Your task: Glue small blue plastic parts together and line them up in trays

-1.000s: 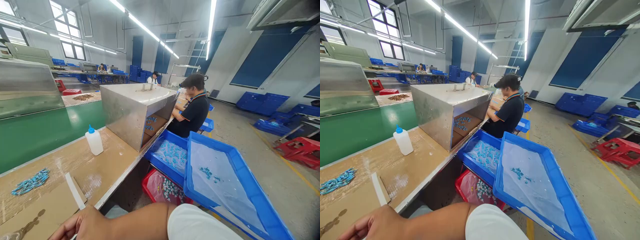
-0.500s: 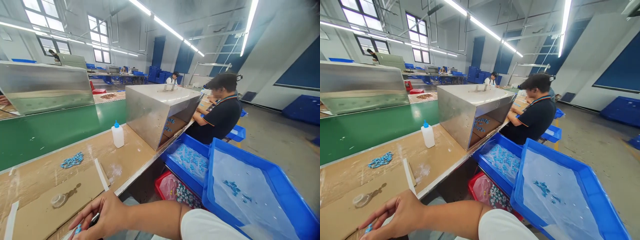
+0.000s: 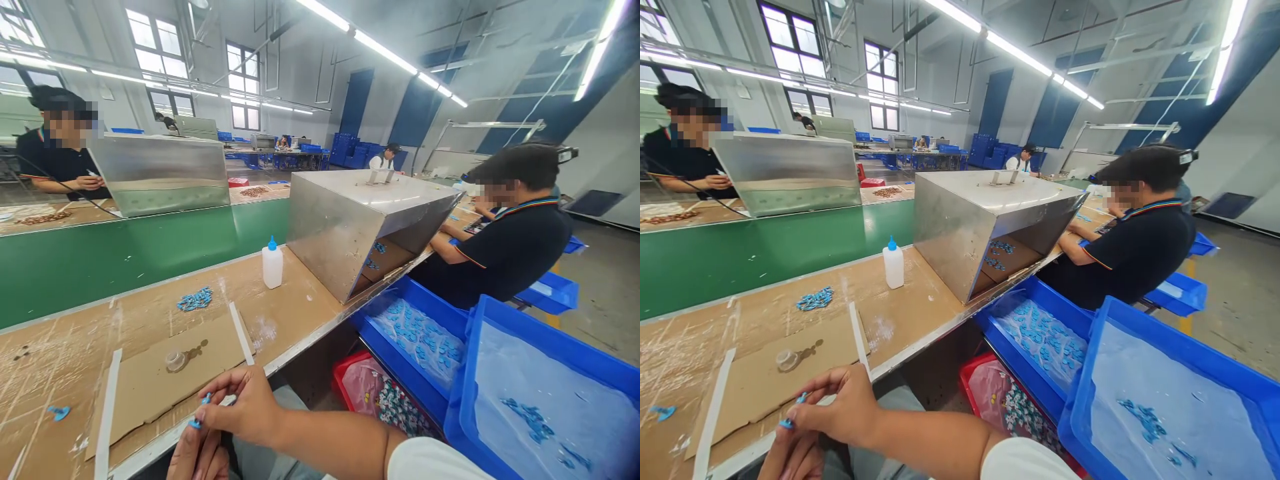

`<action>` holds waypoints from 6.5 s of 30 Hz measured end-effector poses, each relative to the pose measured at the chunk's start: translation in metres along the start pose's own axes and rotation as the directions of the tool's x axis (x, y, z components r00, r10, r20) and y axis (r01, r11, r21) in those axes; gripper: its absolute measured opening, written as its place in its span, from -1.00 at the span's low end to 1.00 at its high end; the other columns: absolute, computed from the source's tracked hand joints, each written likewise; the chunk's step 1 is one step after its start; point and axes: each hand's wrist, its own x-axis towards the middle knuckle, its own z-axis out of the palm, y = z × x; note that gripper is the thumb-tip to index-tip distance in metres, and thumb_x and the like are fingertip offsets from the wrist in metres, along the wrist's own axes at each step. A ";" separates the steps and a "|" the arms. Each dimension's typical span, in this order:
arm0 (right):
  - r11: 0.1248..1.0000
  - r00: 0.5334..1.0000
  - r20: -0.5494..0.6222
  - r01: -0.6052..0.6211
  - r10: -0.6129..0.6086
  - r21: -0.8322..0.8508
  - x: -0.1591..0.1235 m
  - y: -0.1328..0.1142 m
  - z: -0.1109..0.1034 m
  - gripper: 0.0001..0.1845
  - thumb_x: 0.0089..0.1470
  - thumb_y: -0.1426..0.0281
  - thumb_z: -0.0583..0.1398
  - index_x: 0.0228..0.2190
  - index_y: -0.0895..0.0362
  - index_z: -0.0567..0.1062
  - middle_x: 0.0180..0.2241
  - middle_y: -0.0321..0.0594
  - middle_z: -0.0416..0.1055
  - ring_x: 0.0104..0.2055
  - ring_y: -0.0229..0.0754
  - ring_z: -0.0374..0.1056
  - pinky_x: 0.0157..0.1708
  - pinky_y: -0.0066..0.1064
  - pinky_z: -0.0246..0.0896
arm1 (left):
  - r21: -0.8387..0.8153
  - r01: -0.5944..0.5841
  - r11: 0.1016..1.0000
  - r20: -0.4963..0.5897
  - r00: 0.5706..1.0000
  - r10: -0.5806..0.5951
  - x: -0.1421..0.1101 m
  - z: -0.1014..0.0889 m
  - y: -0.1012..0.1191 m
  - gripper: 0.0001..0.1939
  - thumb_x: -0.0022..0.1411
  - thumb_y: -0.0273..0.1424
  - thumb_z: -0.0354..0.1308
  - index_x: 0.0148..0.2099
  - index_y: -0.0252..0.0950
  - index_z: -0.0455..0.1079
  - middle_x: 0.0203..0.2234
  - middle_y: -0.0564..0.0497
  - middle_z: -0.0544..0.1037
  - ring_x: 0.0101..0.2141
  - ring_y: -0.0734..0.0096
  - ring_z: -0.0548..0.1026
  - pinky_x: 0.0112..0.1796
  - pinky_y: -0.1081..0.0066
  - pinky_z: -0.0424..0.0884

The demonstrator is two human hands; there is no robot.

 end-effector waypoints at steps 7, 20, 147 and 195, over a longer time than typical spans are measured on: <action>0.977 0.987 -0.057 0.136 -0.147 -0.166 0.003 -0.006 0.001 -0.58 -0.29 0.33 0.40 -0.31 0.23 0.53 -0.54 -0.26 0.49 -0.48 -0.25 0.42 -0.38 -0.45 0.36 | 0.174 -0.147 0.974 -0.067 0.985 0.160 -0.014 0.011 0.005 -0.79 -0.04 -0.35 0.35 -0.44 -0.37 0.41 -0.75 0.25 0.08 -0.75 0.78 -0.03 -0.78 0.68 -0.04; 0.750 0.820 0.229 0.572 -0.524 -0.331 0.018 -0.005 0.004 -0.72 -0.10 0.45 0.29 -0.25 0.09 0.49 -0.56 -0.36 0.51 -0.38 -0.15 0.50 0.09 -0.04 0.18 | 0.361 -0.368 0.857 -0.077 0.904 0.421 -0.030 0.014 0.008 -0.65 0.01 -0.35 0.28 -0.14 -0.40 0.52 -0.81 0.25 0.08 -0.73 0.74 -0.06 -0.66 0.56 -0.18; 0.874 0.918 0.378 0.087 0.115 -0.477 0.241 0.039 -0.002 -0.67 -0.06 0.30 0.32 -0.26 0.25 0.51 -0.41 -0.07 0.54 -0.43 -0.13 0.49 -0.54 -0.42 0.41 | -0.171 -0.450 0.877 -0.440 0.831 0.341 -0.023 -0.094 0.046 -0.61 0.19 -0.72 -0.01 -0.02 -0.32 0.42 -0.21 -0.11 0.59 -0.35 0.60 0.56 -0.29 0.66 0.50; 0.989 0.993 0.078 0.093 -0.084 -0.112 0.071 0.010 0.031 -0.72 -0.14 0.32 0.38 -0.32 0.15 0.58 -0.34 -0.16 0.57 -0.29 -0.09 0.52 -0.21 -0.28 0.47 | -0.125 -0.382 0.916 -0.300 0.894 0.332 -0.001 -0.036 0.039 -0.81 0.08 -0.52 0.25 -0.19 -0.36 0.51 -0.27 -0.08 0.62 -0.30 0.47 0.58 -0.27 0.60 0.52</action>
